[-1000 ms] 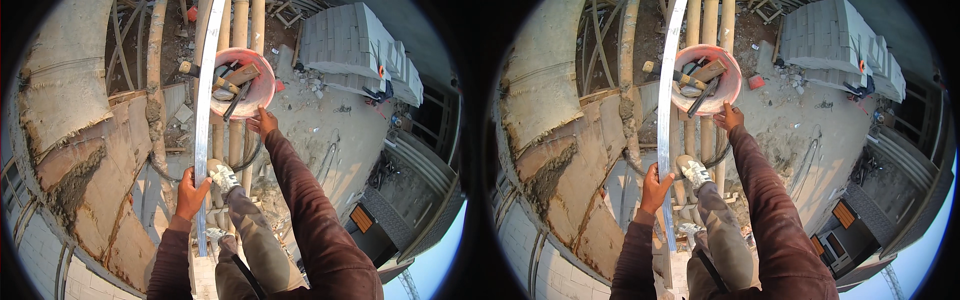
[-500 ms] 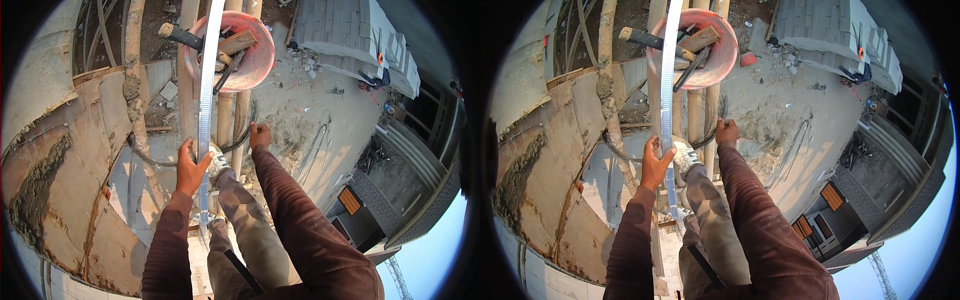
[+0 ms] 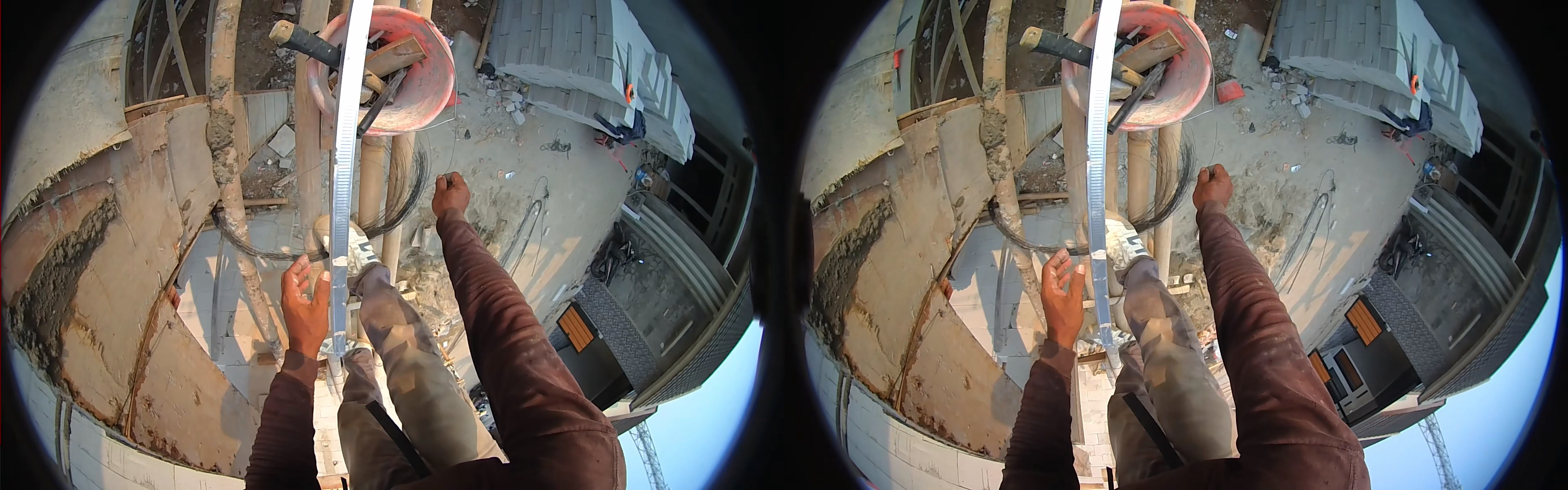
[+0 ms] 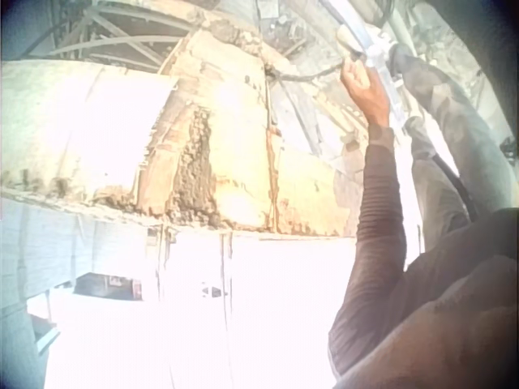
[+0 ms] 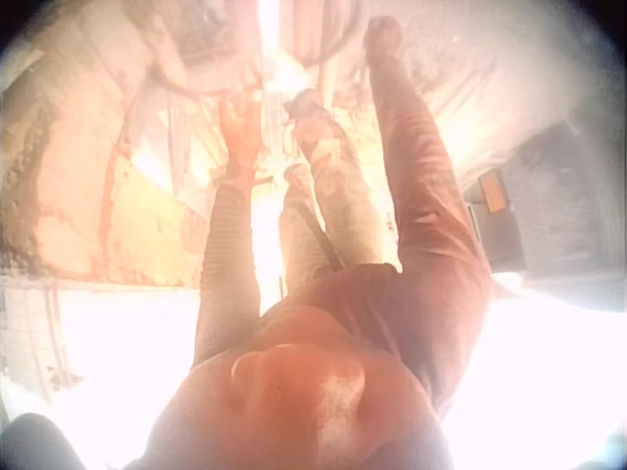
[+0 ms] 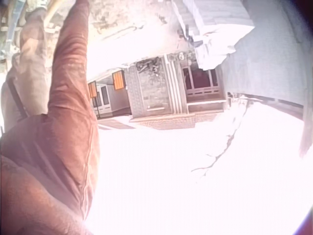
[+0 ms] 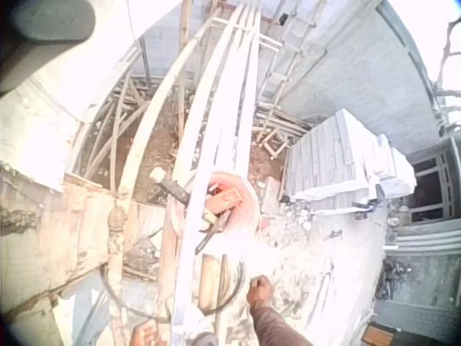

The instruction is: The person positions a long metal track against a concrete beam and then uses a pair of pliers to twist a wire, securing the track to the structure.

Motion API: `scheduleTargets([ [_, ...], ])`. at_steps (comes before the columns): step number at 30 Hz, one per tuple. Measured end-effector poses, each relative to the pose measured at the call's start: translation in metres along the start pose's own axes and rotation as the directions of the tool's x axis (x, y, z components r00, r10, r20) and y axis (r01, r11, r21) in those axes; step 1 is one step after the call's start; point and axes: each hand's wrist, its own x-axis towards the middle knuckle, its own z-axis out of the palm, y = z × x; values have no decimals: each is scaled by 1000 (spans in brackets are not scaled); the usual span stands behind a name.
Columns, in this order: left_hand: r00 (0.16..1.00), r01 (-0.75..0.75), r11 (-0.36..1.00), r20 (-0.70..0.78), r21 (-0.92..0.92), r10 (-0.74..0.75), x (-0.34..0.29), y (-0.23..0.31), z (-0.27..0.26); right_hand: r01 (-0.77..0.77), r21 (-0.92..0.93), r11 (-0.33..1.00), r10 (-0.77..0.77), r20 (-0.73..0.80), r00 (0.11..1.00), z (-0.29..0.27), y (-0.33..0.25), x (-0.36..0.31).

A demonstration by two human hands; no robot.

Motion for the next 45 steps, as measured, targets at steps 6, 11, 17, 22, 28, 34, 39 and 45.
scheduleTargets([
  [6, 1000, 19, 1000, 1, 3, -19, -8, -18, -7, 46, 117, 992, -24, -185, 983, -60, 33, 20],
  [11, 998, 41, 998, -37, -43, -43, -18, -25, -18, 145, 116, 983, -110, -264, 958, -98, -1, 46],
  [17, 999, 25, 1000, -22, -9, -25, -28, -23, -30, 229, -107, 968, -249, -241, 938, -153, -6, 83],
  [22, 999, 43, 999, 28, 20, -44, -34, -13, -28, 148, -242, 959, -217, -292, 932, -180, 24, 103],
  [28, 999, 8, 1000, 37, -8, -8, -42, -23, -31, 23, -160, 987, -81, -368, 926, -173, 27, 99],
  [34, 999, -13, 1000, 32, 10, 12, -59, -41, -27, -212, 846, 489, 448, -35, 893, -146, -4, 70],
  [39, 998, -3, 1000, 70, 14, 2, -85, -29, -28, -1, 852, 524, 425, -260, 867, -235, -3, 101],
  [45, 983, 6, 999, 184, 44, -14, -95, -29, -12, 267, 495, 827, 262, -759, 596, -489, 17, 174],
])
